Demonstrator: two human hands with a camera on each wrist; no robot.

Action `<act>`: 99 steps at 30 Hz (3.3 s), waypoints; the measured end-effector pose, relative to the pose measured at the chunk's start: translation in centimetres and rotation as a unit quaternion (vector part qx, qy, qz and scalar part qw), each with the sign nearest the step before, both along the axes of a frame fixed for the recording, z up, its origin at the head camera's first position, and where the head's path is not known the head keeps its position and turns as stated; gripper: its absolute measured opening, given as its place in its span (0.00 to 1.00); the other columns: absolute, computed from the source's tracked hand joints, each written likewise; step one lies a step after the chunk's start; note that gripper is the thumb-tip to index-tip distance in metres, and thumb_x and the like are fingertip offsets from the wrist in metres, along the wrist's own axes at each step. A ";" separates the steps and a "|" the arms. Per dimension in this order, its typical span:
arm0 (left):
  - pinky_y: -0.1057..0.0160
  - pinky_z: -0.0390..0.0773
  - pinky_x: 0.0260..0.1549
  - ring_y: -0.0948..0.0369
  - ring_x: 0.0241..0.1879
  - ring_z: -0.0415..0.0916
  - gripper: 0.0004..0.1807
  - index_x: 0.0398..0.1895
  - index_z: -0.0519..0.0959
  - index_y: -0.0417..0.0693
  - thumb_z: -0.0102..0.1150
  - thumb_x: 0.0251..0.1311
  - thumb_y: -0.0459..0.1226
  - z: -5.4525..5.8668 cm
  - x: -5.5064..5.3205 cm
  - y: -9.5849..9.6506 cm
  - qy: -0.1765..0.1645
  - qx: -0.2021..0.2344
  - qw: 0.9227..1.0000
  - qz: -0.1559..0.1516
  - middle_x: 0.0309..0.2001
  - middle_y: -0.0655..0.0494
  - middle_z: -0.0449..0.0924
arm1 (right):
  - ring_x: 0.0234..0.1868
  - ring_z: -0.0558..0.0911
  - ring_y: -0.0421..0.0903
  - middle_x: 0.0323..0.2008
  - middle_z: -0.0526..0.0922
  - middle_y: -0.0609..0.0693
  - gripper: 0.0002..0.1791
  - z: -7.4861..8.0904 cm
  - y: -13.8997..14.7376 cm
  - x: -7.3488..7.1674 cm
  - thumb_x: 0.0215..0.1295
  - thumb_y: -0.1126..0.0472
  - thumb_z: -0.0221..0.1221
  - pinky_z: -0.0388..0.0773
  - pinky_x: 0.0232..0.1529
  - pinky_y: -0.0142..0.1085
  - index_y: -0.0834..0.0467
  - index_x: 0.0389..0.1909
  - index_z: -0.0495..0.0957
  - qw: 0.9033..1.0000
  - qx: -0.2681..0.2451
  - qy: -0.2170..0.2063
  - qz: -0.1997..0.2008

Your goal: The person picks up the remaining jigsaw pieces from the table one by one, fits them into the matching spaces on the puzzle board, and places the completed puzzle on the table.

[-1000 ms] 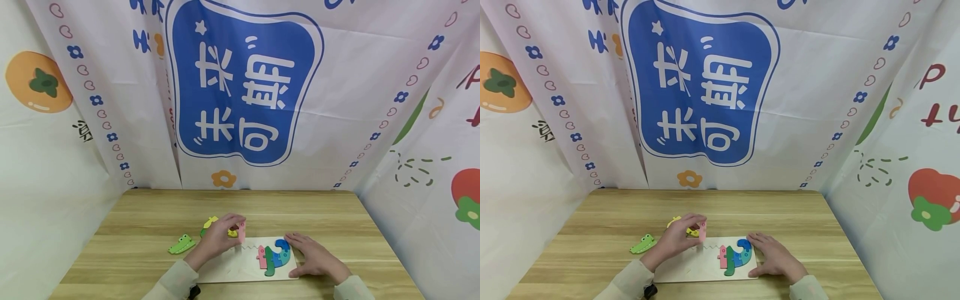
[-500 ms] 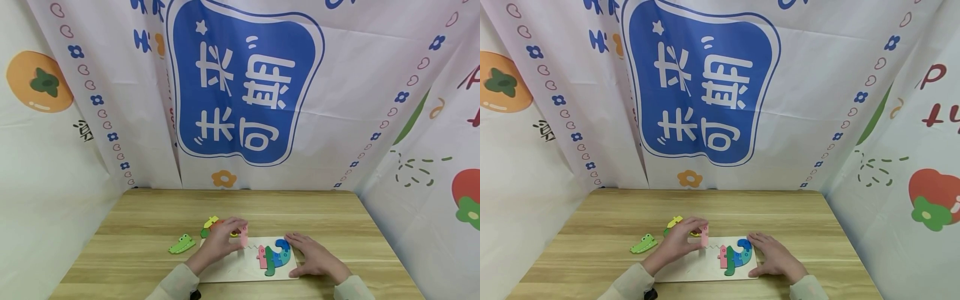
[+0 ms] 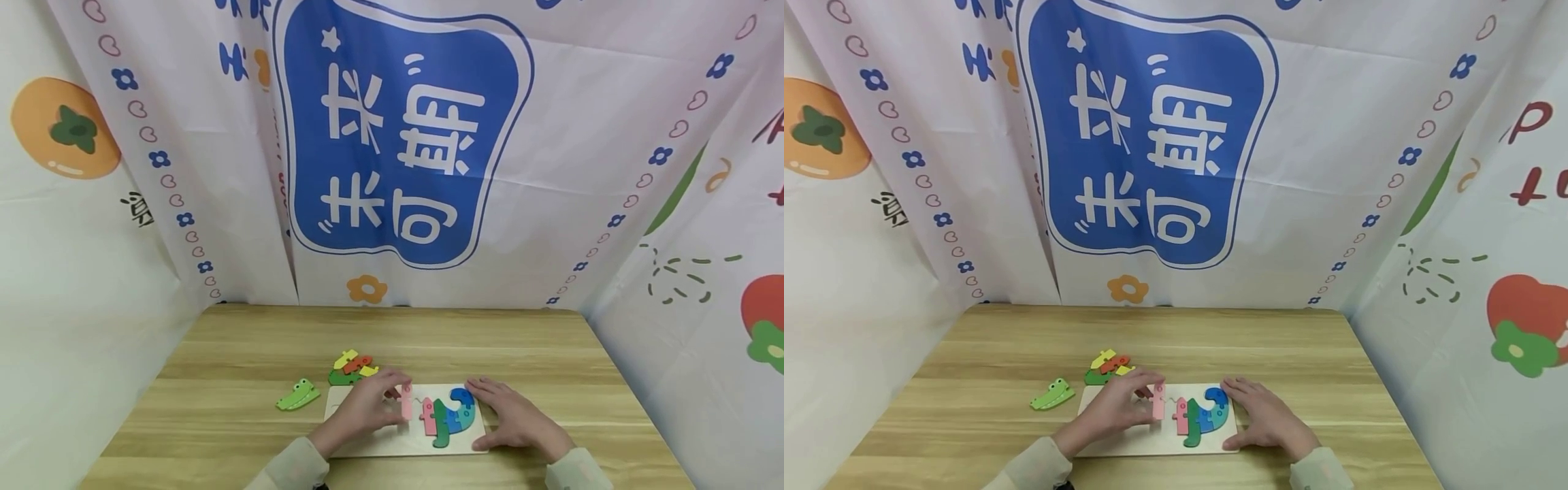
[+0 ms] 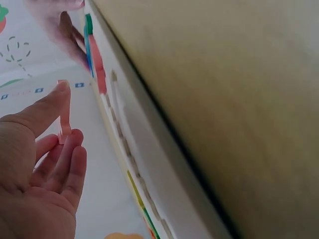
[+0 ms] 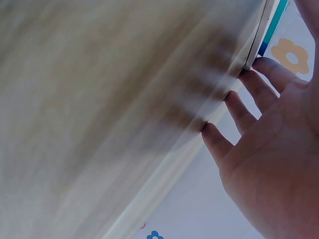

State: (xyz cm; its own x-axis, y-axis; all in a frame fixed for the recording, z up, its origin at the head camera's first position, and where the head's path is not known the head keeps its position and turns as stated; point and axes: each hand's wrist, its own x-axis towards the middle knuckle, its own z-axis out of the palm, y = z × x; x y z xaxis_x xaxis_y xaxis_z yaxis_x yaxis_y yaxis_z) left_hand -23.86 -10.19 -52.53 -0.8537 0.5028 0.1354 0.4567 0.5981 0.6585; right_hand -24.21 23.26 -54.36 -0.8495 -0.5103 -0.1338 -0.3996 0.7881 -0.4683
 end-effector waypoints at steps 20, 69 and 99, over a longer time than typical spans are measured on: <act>0.52 0.77 0.63 0.63 0.57 0.76 0.35 0.62 0.82 0.57 0.81 0.49 0.51 -1.2 1.0 1.8 -0.008 -0.098 0.995 0.009 0.56 0.66 0.81 | 0.79 0.60 0.65 0.78 0.65 0.54 0.61 0.0 0.1 -0.1 0.46 0.29 0.74 0.61 0.72 0.70 0.51 0.79 0.64 1.000 -0.001 0.003 0.004; 0.46 0.73 0.68 0.59 0.64 0.73 0.33 0.63 0.81 0.63 0.76 0.53 0.58 -1.1 0.7 2.6 -0.013 -0.164 0.986 -0.002 0.60 0.67 0.81 | 0.79 0.59 0.64 0.79 0.64 0.53 0.60 0.1 0.1 -0.1 0.47 0.29 0.74 0.60 0.73 0.69 0.51 0.79 0.63 1.000 0.002 0.003 0.005; 0.41 0.74 0.66 0.47 0.67 0.73 0.35 0.70 0.75 0.48 0.74 0.60 0.45 -1.2 -2.4 -2.7 0.018 -0.041 0.997 0.066 0.66 0.50 0.77 | 0.79 0.60 0.65 0.78 0.65 0.54 0.60 0.1 0.0 -0.1 0.46 0.31 0.75 0.60 0.72 0.70 0.51 0.79 0.64 1.000 -0.002 -0.002 0.003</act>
State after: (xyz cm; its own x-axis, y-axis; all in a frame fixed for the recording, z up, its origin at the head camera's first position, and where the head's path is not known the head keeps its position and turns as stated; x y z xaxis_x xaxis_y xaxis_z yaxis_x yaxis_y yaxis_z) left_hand -26.25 -12.93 -53.75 -0.9082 0.3975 0.1309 0.3937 0.7053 0.5896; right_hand -24.26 23.23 -54.31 -0.8457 -0.5160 -0.1361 -0.4021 0.7839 -0.4731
